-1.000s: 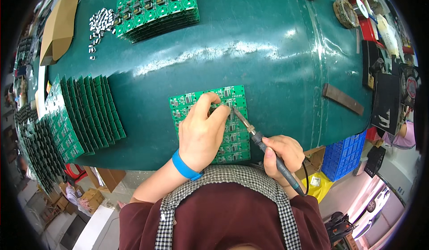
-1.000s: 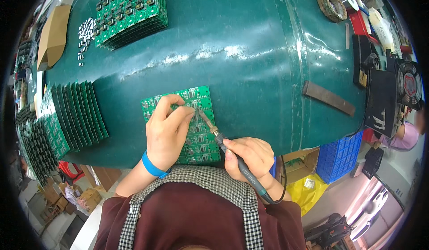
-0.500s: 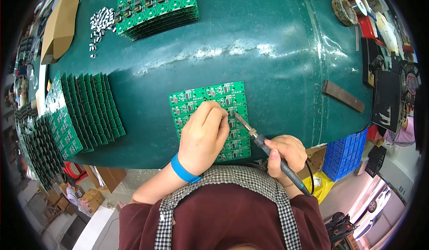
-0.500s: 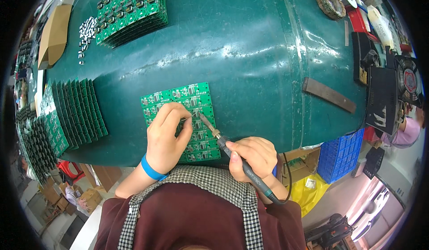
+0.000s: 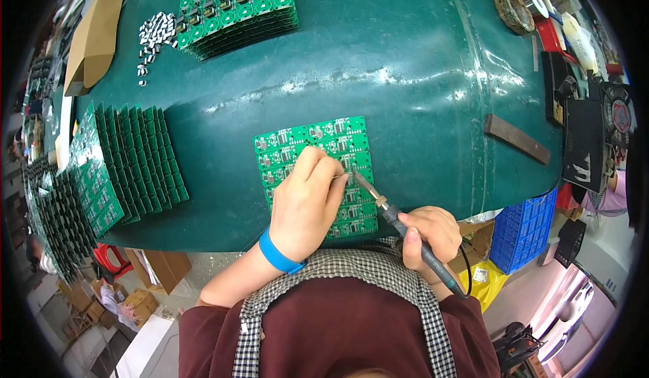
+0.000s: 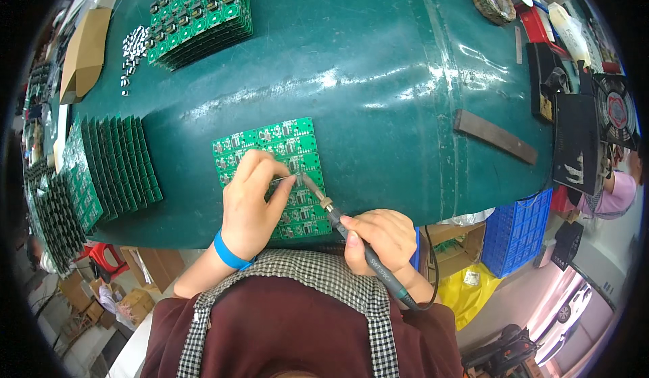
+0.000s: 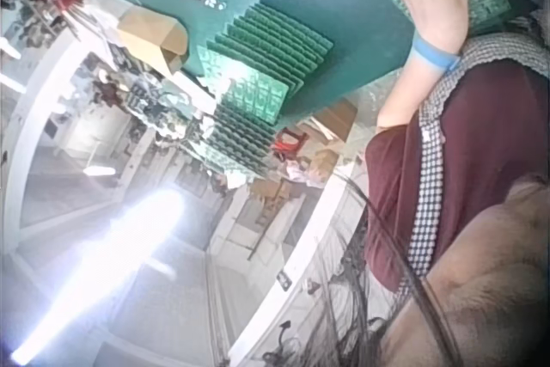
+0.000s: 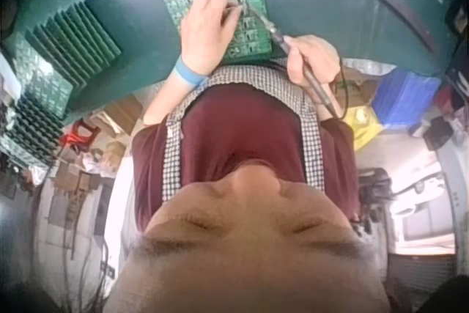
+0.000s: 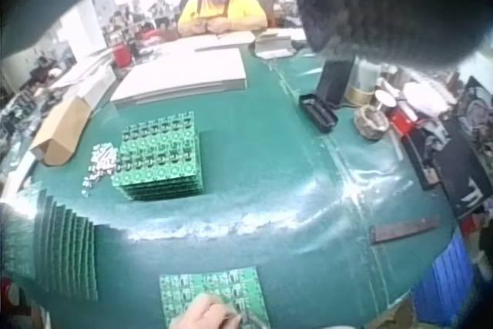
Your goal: The person uses a soldering iron to attach small electronic components to a green circuit board. They repeatedly pick up components, place them on the board, and apply heat to secure them. The person works on multiple boards, stacking completed ones on the table.
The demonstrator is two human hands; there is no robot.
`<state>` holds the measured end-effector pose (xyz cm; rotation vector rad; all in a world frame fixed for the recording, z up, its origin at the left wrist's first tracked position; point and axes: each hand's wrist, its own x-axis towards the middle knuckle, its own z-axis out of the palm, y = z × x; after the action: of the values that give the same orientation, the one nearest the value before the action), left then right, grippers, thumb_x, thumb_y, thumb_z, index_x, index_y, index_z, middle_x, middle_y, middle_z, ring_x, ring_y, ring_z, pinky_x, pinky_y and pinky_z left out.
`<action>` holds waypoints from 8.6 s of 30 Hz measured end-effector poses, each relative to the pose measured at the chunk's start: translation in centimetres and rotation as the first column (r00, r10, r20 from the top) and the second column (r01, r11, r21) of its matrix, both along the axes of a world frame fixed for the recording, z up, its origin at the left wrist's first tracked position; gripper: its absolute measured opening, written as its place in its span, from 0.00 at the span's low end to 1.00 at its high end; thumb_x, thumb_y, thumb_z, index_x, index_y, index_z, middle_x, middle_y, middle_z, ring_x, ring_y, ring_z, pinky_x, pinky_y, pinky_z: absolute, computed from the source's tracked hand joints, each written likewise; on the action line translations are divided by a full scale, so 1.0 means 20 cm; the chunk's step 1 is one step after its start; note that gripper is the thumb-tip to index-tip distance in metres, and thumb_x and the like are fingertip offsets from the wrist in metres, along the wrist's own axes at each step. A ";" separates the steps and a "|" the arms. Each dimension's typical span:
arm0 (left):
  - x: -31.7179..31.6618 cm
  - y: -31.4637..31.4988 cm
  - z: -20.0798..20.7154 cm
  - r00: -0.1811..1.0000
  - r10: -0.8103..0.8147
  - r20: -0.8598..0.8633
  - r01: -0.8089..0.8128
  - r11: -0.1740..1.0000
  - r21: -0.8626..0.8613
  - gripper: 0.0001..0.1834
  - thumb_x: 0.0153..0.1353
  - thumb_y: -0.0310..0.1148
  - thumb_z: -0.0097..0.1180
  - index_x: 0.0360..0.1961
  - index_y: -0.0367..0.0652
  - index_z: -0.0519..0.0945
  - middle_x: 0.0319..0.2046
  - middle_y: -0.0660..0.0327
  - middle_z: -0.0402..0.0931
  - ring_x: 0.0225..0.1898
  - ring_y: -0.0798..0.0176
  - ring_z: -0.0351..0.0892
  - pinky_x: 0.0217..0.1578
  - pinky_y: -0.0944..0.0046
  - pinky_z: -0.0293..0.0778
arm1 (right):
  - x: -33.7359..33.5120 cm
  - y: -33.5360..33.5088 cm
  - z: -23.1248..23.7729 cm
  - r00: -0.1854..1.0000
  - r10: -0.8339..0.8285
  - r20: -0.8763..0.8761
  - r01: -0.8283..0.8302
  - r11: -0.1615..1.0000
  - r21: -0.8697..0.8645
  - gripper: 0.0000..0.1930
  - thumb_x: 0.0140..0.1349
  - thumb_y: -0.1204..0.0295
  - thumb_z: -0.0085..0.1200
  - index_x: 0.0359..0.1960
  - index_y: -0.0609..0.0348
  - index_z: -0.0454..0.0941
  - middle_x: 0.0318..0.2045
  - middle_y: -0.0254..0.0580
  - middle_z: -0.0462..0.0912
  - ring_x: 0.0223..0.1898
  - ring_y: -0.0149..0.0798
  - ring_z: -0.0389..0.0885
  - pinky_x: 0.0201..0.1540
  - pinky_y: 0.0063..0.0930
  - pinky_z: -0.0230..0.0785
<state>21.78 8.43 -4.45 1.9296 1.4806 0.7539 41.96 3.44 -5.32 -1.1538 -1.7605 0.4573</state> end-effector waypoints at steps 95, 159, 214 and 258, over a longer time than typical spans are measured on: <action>0.00 -0.25 -0.04 1.000 -0.001 0.026 -0.002 0.994 0.109 0.09 0.52 0.18 0.60 0.33 0.38 0.75 0.32 0.57 0.75 0.28 0.55 0.77 0.26 0.60 0.73 | 0.02 -0.24 0.05 0.998 -0.060 -0.010 0.059 0.991 -0.119 0.07 0.52 0.76 0.57 0.32 0.66 0.82 0.24 0.46 0.84 0.23 0.42 0.83 0.27 0.30 0.75; -0.08 -0.40 -0.01 1.000 -0.003 0.025 -0.002 0.985 0.172 0.08 0.52 0.20 0.63 0.30 0.39 0.76 0.28 0.56 0.73 0.28 0.53 0.77 0.26 0.59 0.73 | 0.04 -0.49 0.02 0.983 -0.181 -0.032 0.182 0.983 0.034 0.08 0.50 0.73 0.53 0.25 0.66 0.81 0.18 0.45 0.81 0.19 0.43 0.82 0.26 0.33 0.76; -0.27 0.08 -0.07 0.968 0.238 -0.077 -0.222 0.960 0.172 0.06 0.52 0.20 0.61 0.31 0.39 0.76 0.38 0.59 0.77 0.30 0.55 0.80 0.27 0.61 0.74 | -0.36 0.16 0.07 0.999 0.026 0.018 -0.024 0.991 -0.130 0.07 0.52 0.77 0.63 0.33 0.66 0.81 0.27 0.48 0.84 0.26 0.43 0.85 0.30 0.29 0.77; -0.28 -0.10 -0.08 0.985 0.166 0.040 -0.171 0.971 0.166 0.08 0.53 0.18 0.60 0.34 0.38 0.76 0.37 0.56 0.76 0.32 0.53 0.80 0.30 0.60 0.76 | -0.29 0.02 0.05 0.993 0.091 0.080 -0.090 0.996 -0.020 0.06 0.52 0.78 0.57 0.32 0.65 0.80 0.23 0.44 0.83 0.19 0.40 0.81 0.22 0.29 0.73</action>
<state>16.08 6.47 -6.14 1.9240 1.6257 1.0055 36.07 3.87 -4.22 -1.1209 -1.8883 0.4859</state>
